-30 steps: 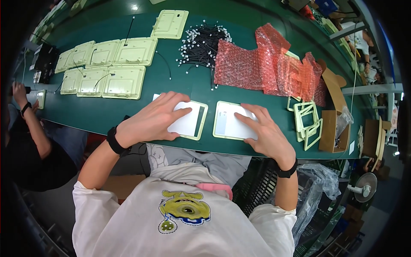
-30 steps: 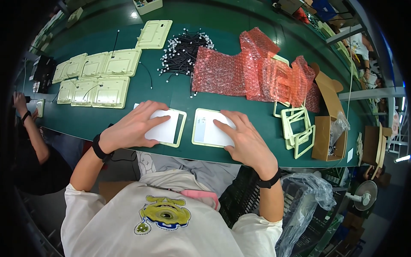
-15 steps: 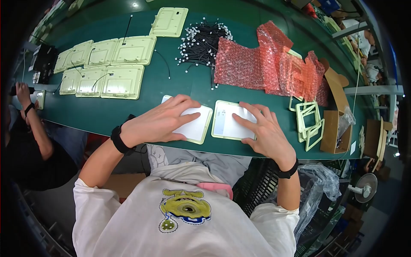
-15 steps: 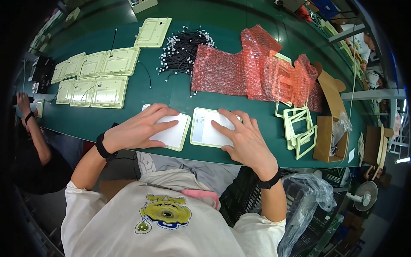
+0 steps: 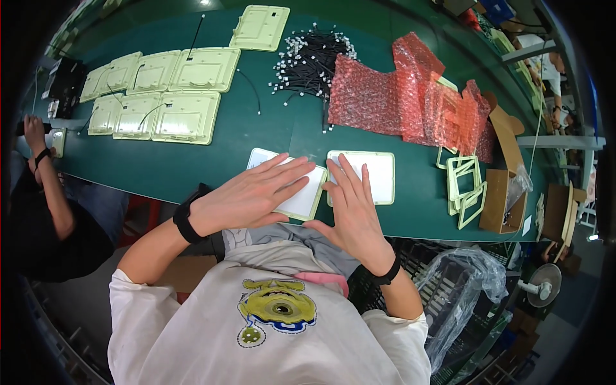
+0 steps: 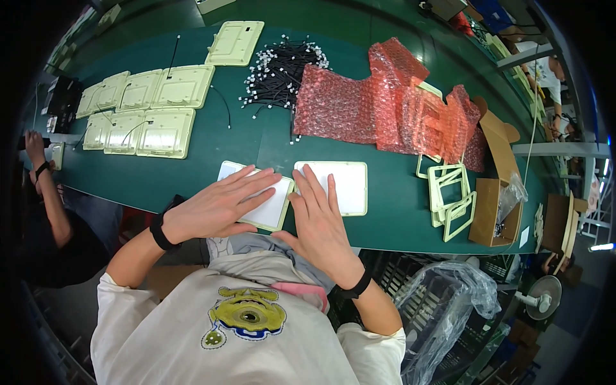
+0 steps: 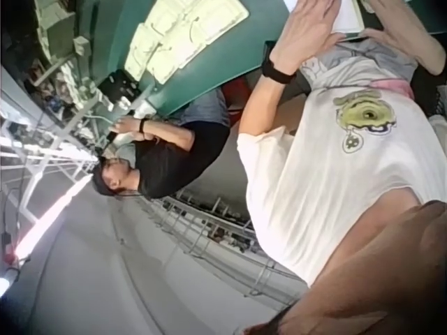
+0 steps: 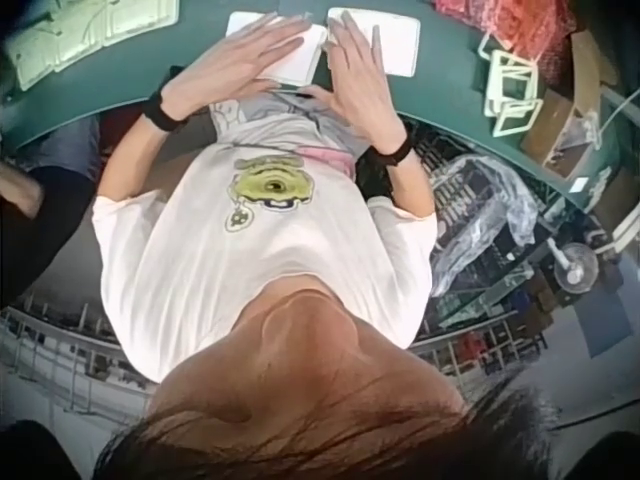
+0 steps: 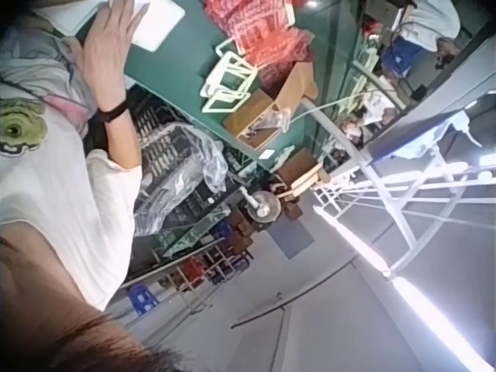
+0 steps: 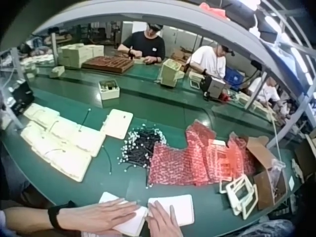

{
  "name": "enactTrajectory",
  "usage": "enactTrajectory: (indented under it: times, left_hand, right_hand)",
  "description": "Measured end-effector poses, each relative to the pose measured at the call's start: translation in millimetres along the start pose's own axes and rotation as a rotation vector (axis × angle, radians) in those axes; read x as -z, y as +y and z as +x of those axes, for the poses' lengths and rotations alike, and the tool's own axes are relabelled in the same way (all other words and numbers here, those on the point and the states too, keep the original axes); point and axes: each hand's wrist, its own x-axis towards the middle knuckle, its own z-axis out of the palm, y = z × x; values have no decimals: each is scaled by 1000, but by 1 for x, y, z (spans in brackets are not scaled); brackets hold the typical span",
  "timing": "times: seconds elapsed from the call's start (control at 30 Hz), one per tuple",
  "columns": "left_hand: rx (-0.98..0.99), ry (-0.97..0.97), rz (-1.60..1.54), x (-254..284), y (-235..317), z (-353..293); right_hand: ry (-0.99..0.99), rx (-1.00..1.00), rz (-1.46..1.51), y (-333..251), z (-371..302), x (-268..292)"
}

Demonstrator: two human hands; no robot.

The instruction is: The person places a frame onto a base, inserts a screen, and attaches a wire before placing the assembled units into a bin. They then retrieve more bubble-wrapped screens from a box and continue assembling the screens and frames onto bases.

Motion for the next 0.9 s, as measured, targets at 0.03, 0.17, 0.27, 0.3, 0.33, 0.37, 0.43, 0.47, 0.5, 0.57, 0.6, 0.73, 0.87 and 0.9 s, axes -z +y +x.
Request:
enactTrajectory:
  times: [0.03,0.17,0.27,0.3,0.33,0.37,0.43,0.47,0.5,0.57,0.6,0.73,0.87,0.9]
  left_hand:
    - [-2,12,2,-2,0,0]
    - [15,49,6,-9,4,-6]
    - [1,45,-40,-6,-1,-6]
    - [-6,41,-62,-4,-3,-6]
    - [-3,40,-63,-3,-3,-5]
    - [13,34,-95,-1,-2,-3]
    - [46,22,-158,1,-1,0]
    - [50,18,-158,0,-1,-1]
    - [26,41,-176,-3,-3,-2]
    - [-22,83,-209,-2,-2,-3]
    - [-21,81,-208,0,-1,-7]
    - [172,278,109,19,7,-28]
    - [456,382,-61,10,11,-41]
    - [517,407,-149,9,11,-38]
  right_hand:
    - [-7,5,-12,0,0,1]
    - [-18,16,0,-1,1,0]
    - [-24,14,39,-2,2,-1]
    - [-24,7,66,-2,4,-1]
    - [-20,-1,96,-1,5,-2]
    - [-22,1,100,0,5,-2]
    - [-22,3,105,3,5,-2]
    - [-21,4,109,3,5,-3]
    - [-21,6,109,2,5,-3]
    - [-30,-8,93,0,5,-1]
    - [-33,-15,86,-1,5,-1]
    - [-41,4,55,-3,5,0]
    - [-43,-10,45,-4,5,2]
    - [-43,-7,47,-5,5,2]
